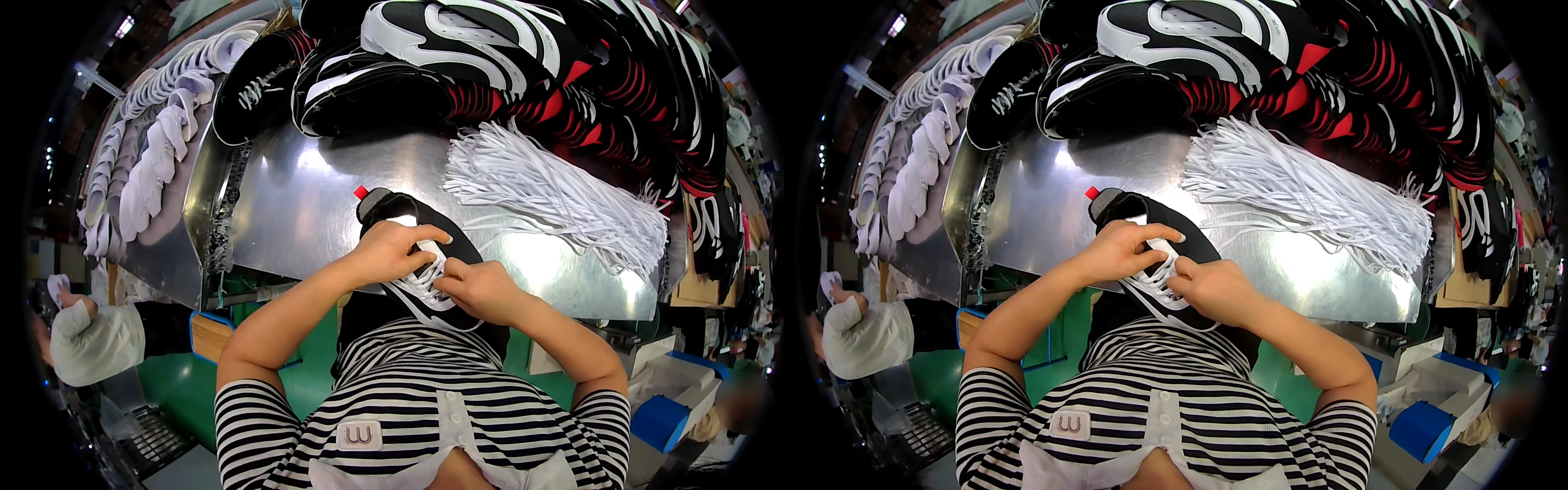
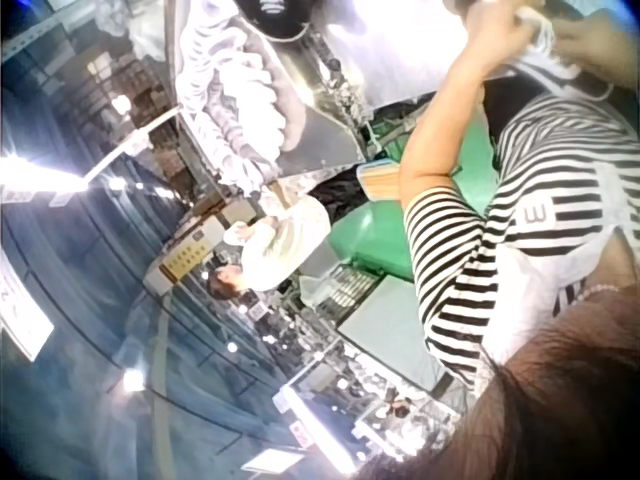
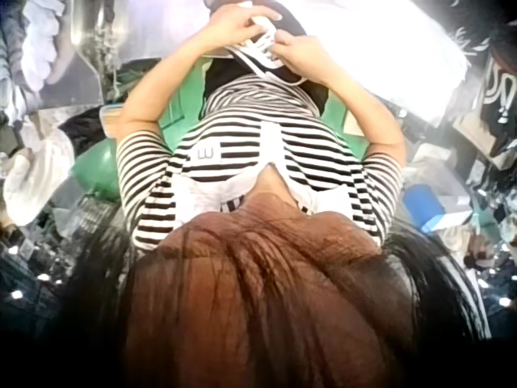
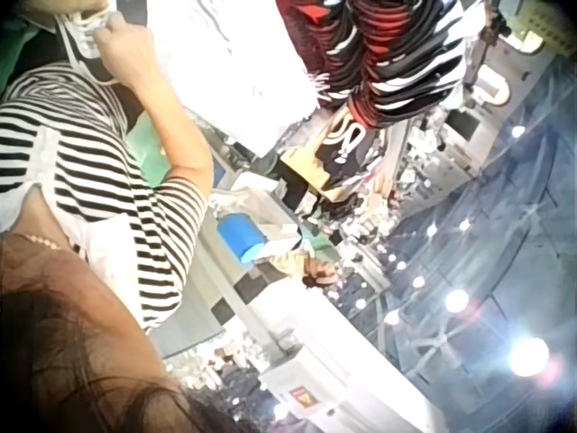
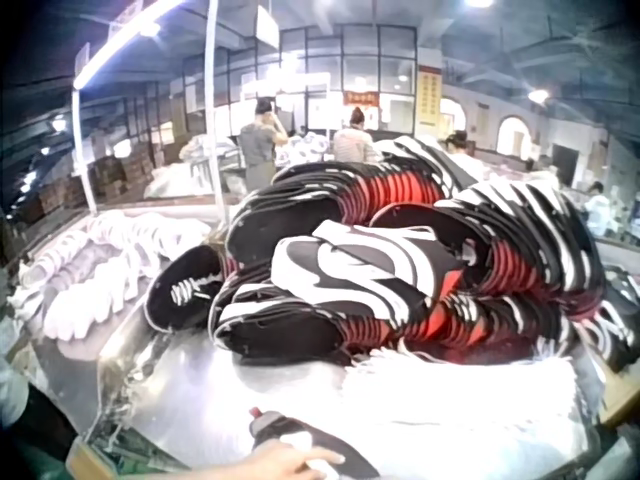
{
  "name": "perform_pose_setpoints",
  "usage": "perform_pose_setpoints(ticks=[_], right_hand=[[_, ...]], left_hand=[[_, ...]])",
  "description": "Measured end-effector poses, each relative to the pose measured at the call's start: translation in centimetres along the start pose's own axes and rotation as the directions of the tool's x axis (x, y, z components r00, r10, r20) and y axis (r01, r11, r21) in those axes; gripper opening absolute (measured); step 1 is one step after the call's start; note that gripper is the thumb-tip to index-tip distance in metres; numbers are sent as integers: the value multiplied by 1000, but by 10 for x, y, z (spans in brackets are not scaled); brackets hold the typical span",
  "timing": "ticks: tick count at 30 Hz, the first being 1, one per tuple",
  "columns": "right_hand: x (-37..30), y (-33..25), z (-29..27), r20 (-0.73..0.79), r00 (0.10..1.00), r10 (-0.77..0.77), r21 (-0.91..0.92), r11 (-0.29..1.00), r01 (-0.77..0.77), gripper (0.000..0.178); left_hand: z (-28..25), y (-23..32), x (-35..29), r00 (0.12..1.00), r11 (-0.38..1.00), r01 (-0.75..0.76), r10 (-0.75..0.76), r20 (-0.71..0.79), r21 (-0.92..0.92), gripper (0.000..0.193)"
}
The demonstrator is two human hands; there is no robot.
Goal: The person laces a shoe by threading a white shoelace through the eyelets of a black and white sneaker upper.
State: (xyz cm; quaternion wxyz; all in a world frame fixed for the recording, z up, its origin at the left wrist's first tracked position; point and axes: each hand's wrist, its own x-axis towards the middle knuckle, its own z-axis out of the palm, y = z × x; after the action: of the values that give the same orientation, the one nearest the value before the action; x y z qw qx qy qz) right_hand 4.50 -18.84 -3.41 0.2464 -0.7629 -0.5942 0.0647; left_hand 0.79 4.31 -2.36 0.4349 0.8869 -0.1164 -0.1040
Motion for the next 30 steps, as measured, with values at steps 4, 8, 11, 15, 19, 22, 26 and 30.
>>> perform_pose_setpoints(ticks=[4,8,11,15,19,22,26,30], right_hand=[[7,2,0,86,996,-20,-96,995,28,18],[7,10,-14,152,987,46,116,991,-64,9],[-5,24,-5,141,976,167,611,761,-219,10],[-26,28,14,78,941,330,934,305,-184,12],[-28,13,5,137,869,475,977,-211,-39,10],[-30,10,5,-113,876,470,925,372,-80,7],[-36,-3,-16,-98,577,811,969,209,-128,8],[-62,18,-6,-6,422,907,974,-91,209,9]], left_hand=[[2,-5,1,1000,1000,-18,17,9,19,34],[-2,-1,-2,1000,1000,-12,12,28,18,33],[-3,7,-4,997,997,-76,77,6,-6,34],[4,-1,-6,985,976,-167,158,-72,-141,31],[1,10,-6,999,933,3,-17,-34,-361,28],[-3,22,-6,999,953,40,-46,-11,-300,28],[5,28,-7,991,945,-21,-23,-130,-328,29],[-1,47,-7,973,900,-70,-33,-228,-429,30]])
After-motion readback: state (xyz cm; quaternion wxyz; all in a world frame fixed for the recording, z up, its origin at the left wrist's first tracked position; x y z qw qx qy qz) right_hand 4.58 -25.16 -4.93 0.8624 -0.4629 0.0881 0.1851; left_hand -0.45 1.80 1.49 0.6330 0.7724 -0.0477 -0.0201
